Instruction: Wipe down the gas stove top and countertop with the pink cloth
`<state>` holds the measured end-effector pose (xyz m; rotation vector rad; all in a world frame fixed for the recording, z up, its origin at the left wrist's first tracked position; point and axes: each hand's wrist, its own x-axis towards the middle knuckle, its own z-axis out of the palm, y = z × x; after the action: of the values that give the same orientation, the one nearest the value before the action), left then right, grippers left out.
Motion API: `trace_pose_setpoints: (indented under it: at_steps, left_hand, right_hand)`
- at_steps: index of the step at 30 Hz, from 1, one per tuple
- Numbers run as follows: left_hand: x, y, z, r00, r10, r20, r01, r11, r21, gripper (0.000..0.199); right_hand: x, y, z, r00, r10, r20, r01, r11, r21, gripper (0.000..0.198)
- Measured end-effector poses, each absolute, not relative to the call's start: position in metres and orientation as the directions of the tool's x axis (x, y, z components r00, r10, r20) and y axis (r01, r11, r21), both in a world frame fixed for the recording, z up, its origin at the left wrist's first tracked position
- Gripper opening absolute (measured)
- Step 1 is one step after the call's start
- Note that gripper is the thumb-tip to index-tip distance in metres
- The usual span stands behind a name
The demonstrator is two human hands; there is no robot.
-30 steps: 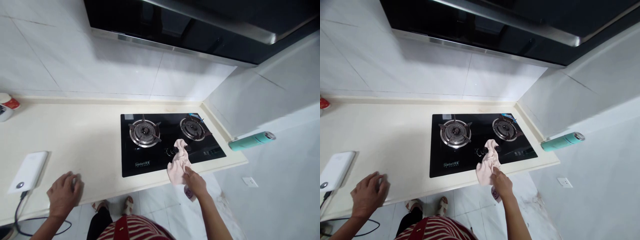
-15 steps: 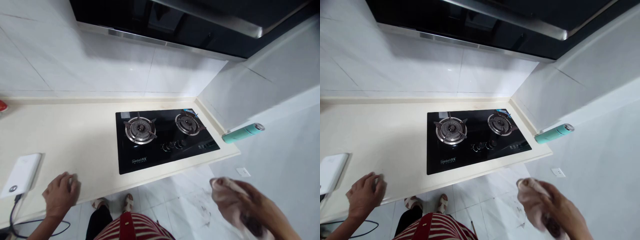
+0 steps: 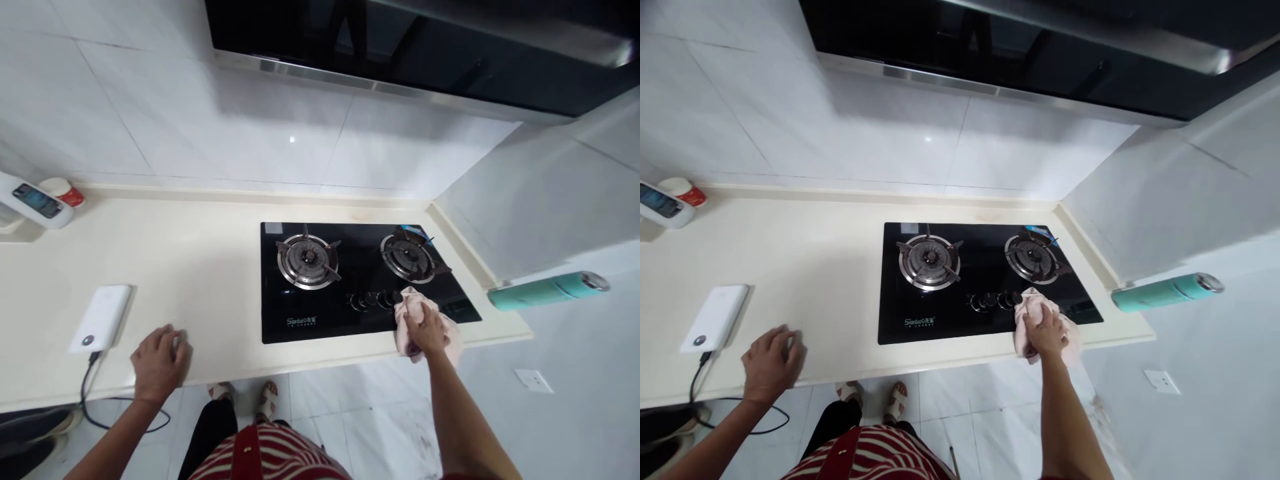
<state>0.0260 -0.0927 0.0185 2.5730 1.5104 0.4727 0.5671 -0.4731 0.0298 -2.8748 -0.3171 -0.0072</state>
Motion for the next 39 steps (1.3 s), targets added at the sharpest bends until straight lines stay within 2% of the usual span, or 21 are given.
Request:
trace_pose_setpoints:
  at_steps: [2, 4, 6, 8, 11, 15, 18, 22, 24, 27, 30, 33, 35, 37, 39]
  left_hand:
    - [0.025, -0.093, 0.017, 0.463, 0.86, 0.215, 0.823, -0.507, 0.256, 0.03]
    - [0.024, -0.093, 0.016, 0.472, 0.854, 0.217, 0.815, -0.517, 0.261, 0.029]
    - [0.024, -0.094, 0.015, 0.472, 0.855, 0.215, 0.812, -0.517, 0.272, 0.029]
    - [0.025, -0.094, 0.015, 0.468, 0.857, 0.216, 0.809, -0.514, 0.284, 0.028]
    - [0.025, -0.096, 0.014, 0.468, 0.858, 0.214, 0.806, -0.513, 0.295, 0.028]
    - [0.024, -0.098, 0.014, 0.481, 0.856, 0.19, 0.808, -0.517, 0.283, 0.029]
    - [0.022, -0.099, 0.014, 0.498, 0.849, 0.179, 0.798, -0.529, 0.289, 0.029]
    - [0.02, -0.1, 0.015, 0.498, 0.848, 0.179, 0.766, -0.527, 0.369, 0.03]
    - [0.018, -0.098, 0.015, 0.467, 0.862, 0.198, 0.726, -0.502, 0.47, 0.03]
    - [0.009, -0.094, 0.014, 0.387, 0.887, 0.253, 0.615, -0.453, 0.645, 0.031]
    - [-0.006, -0.095, 0.012, 0.338, 0.895, 0.292, 0.57, -0.442, 0.693, 0.034]
    - [-0.022, -0.105, 0.015, 0.363, 0.879, 0.31, 0.572, -0.473, 0.67, 0.038]
    - [-0.026, -0.113, 0.02, 0.421, 0.852, 0.311, 0.574, -0.516, 0.636, 0.039]
    - [-0.024, -0.119, 0.026, 0.503, 0.813, 0.295, 0.582, -0.57, 0.58, 0.04]
    - [-0.015, -0.121, 0.031, 0.605, 0.754, 0.256, 0.578, -0.637, 0.509, 0.046]
  right_hand:
    - [0.55, -0.458, 0.022, 0.996, 0.087, 0.03, 0.092, -0.962, -0.256, 0.067]
    - [0.527, -0.446, 0.021, 0.998, 0.011, 0.054, 0.024, -0.97, -0.244, 0.06]
    - [0.499, -0.435, 0.022, 0.995, -0.012, 0.097, 0.009, -0.978, -0.21, 0.057]
    - [0.465, -0.423, 0.022, 0.991, 0.015, 0.131, 0.038, -0.983, -0.178, 0.056]
    - [0.401, -0.399, 0.019, 0.977, 0.162, 0.139, 0.182, -0.972, -0.149, 0.056]
    - [0.304, -0.355, 0.016, 0.881, 0.463, 0.099, 0.473, -0.869, -0.146, 0.051]
    - [0.237, -0.316, 0.02, 0.726, 0.687, 0.039, 0.681, -0.709, -0.186, 0.045]
    - [0.173, -0.256, 0.033, 0.429, 0.901, -0.057, 0.856, -0.426, -0.293, 0.049]
    - [0.153, -0.225, 0.04, 0.261, 0.963, -0.074, 0.9, -0.27, -0.342, 0.052]
    - [0.135, -0.185, 0.05, 0.079, 0.994, -0.072, 0.919, -0.101, -0.381, 0.054]
    - [0.134, -0.166, 0.053, -0.014, 0.997, -0.081, 0.888, -0.025, -0.459, 0.055]
    - [0.153, -0.173, 0.049, 0.041, 0.999, 0.012, 0.805, -0.026, -0.593, 0.047]
    - [0.179, -0.187, 0.044, 0.229, 0.965, 0.125, 0.758, -0.096, -0.645, 0.038]
    - [0.214, -0.204, 0.039, 0.455, 0.867, 0.205, 0.736, -0.236, -0.635, 0.037]
    - [0.248, -0.218, 0.032, 0.596, 0.769, 0.232, 0.729, -0.397, -0.557, 0.042]
